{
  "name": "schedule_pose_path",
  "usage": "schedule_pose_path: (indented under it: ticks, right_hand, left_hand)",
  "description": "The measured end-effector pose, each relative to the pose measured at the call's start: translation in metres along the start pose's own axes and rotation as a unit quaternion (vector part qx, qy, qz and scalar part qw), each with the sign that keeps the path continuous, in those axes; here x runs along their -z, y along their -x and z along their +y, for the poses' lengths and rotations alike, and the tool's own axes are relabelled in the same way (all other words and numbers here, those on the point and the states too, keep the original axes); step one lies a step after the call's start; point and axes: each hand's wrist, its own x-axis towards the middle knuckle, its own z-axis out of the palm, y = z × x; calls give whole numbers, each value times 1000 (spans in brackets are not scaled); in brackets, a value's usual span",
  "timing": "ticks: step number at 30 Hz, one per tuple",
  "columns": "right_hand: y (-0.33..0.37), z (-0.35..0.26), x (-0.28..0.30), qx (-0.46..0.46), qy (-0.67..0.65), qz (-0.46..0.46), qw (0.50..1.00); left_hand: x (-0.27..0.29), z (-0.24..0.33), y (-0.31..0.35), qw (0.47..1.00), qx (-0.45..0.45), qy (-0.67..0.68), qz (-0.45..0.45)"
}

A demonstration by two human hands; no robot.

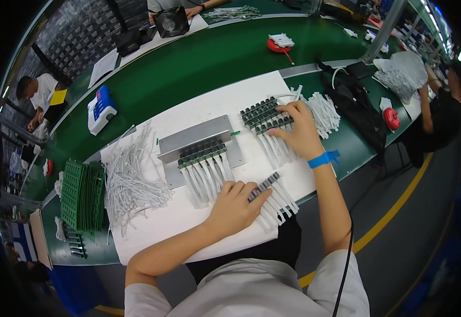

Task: Assembling multiple wire connectors onto a base component on an assembly line.

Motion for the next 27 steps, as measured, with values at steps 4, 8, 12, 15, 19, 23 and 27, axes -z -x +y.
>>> schedule_pose_path:
  ticks: [4, 8, 12, 15, 19, 23, 27]
  right_hand:
    - [-32, 0, -22, 17, 6, 23, 1000]
    - [-45, -14, -16, 52, 46, 92, 993]
    - [0, -44, 31, 24, -38, 27, 999]
    - [43, -49, 46, -51, -274, -110, 954]
    - [85, -40, 36, -133, -339, -111, 925]
    - [103, -34, 16, -198, -355, -28, 913]
    - [108, -22, 12, -192, -359, 49, 912]
  left_hand:
    - [0, -1, 2, 998, -46, -49, 19]
    - [-2, 1, 5, 999, -26, -24, 17]
    - [17, 0, -5, 995, -15, 7, 96]
    - [22, -4, -22, 987, 32, 75, 141]
    - [28, -10, -46, 977, 111, 159, 83]
    - [5, -23, -61, 974, 98, 202, 16]
    - [1, -22, -67, 974, 88, 207, -39]
